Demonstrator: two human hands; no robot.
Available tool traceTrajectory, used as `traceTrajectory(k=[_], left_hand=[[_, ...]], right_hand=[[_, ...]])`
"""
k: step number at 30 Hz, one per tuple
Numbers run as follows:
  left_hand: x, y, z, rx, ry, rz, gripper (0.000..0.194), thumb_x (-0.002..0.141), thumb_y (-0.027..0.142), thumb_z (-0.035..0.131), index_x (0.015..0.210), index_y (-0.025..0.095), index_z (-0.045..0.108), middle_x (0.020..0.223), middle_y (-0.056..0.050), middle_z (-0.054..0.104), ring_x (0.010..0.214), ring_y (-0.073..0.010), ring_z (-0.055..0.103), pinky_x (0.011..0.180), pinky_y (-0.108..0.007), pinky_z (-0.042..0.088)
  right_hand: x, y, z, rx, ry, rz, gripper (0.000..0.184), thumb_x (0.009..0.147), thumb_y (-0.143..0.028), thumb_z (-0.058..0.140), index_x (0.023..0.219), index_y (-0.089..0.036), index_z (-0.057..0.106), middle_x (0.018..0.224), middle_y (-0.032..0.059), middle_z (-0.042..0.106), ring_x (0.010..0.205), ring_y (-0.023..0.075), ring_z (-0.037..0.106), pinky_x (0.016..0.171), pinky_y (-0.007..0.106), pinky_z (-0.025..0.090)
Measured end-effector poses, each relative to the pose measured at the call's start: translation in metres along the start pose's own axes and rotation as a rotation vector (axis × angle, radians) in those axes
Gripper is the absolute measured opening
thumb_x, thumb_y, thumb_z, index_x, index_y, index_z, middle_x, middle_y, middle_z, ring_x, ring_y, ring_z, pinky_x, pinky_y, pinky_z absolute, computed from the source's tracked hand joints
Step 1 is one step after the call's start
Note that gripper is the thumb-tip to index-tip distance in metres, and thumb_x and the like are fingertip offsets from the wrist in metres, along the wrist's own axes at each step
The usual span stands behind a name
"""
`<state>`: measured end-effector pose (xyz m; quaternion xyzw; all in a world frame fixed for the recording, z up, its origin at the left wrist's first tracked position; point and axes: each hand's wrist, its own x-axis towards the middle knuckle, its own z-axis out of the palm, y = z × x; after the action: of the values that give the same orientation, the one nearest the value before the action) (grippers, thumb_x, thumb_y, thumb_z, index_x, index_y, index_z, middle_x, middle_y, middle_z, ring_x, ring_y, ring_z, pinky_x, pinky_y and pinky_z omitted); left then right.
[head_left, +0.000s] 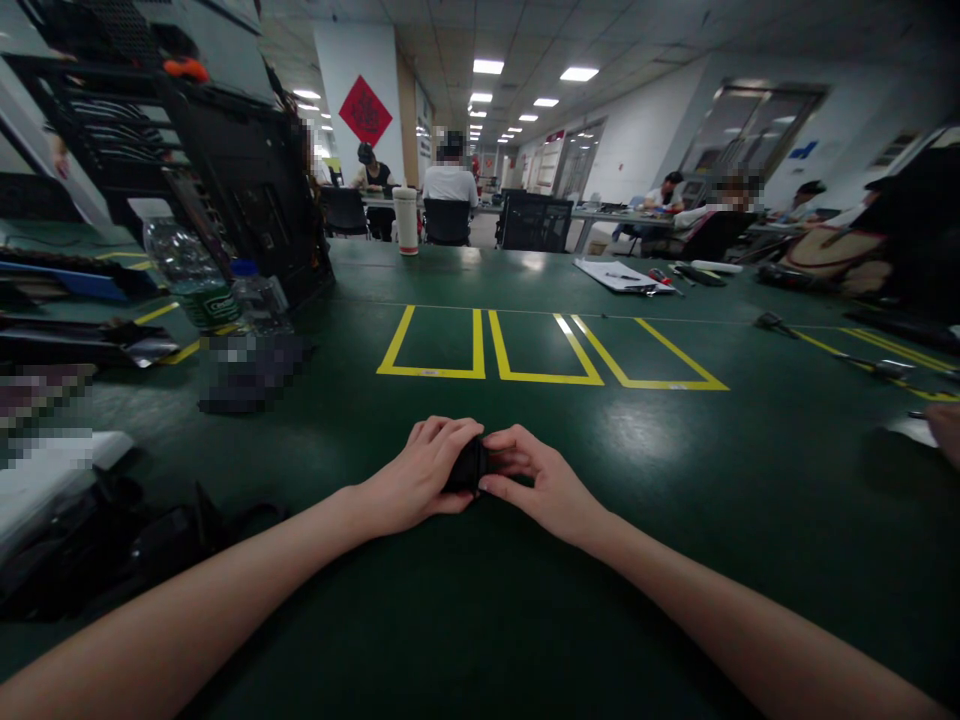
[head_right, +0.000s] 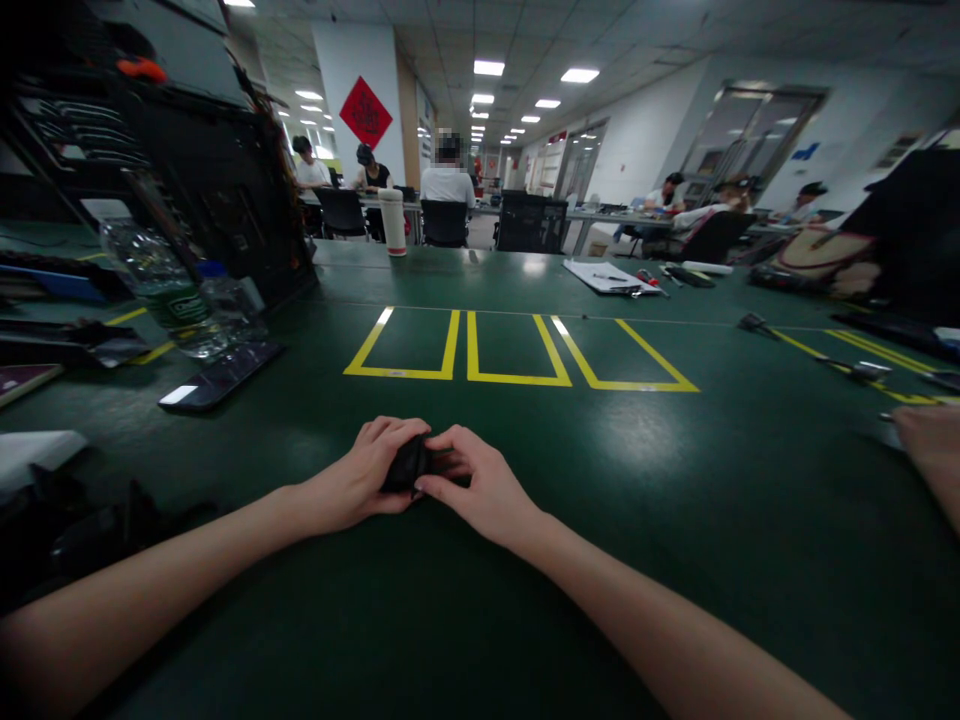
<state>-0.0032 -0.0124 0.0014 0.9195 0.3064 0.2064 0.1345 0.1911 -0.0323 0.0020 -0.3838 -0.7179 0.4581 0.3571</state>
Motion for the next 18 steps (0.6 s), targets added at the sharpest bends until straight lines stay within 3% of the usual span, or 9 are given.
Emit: traceTrajectory(k=[5,10,18], left_hand=[[0.0012,0.0007,-0.0002,0.036,-0.002,0.014,0.065,0.073,0.024,0.059,0.125,0.021,0.020,0.122,-0.010,0.038,0.106,-0.0247,0.038,0.091,-0.042,0.029],[0.0008,0.0018,-0.0012,0.051,-0.017,0.018,0.065,0.074,0.024,0.058,0.126,0.020,0.019,0.123,-0.011,0.038,0.106,-0.0246,0.040,0.092,-0.042,0.028],[0.0002,-0.0001,0.0003,0.044,-0.008,0.029,0.067,0.073,0.024,0.059,0.126,0.021,0.019,0.124,-0.010,0.037,0.108,-0.0243,0.039,0.094,-0.042,0.026]], right_hand=[[0.0016,0.0002,-0.0002,0.075,-0.005,0.046,0.019,0.077,-0.023,0.054,0.094,-0.022,0.047,0.093,0.0003,0.056,0.087,0.0136,0.059,0.078,0.031,0.050],[0.0021,-0.0006,0.0015,0.102,-0.031,0.085,0.026,0.076,-0.021,0.055,0.099,-0.022,0.044,0.099,0.0018,0.055,0.086,0.0140,0.059,0.076,0.032,0.050],[0.0014,0.0022,0.0012,0.017,-0.040,0.073,0.033,0.070,-0.020,0.062,0.098,-0.023,0.044,0.092,-0.0006,0.056,0.076,0.0124,0.060,0.070,0.029,0.051]])
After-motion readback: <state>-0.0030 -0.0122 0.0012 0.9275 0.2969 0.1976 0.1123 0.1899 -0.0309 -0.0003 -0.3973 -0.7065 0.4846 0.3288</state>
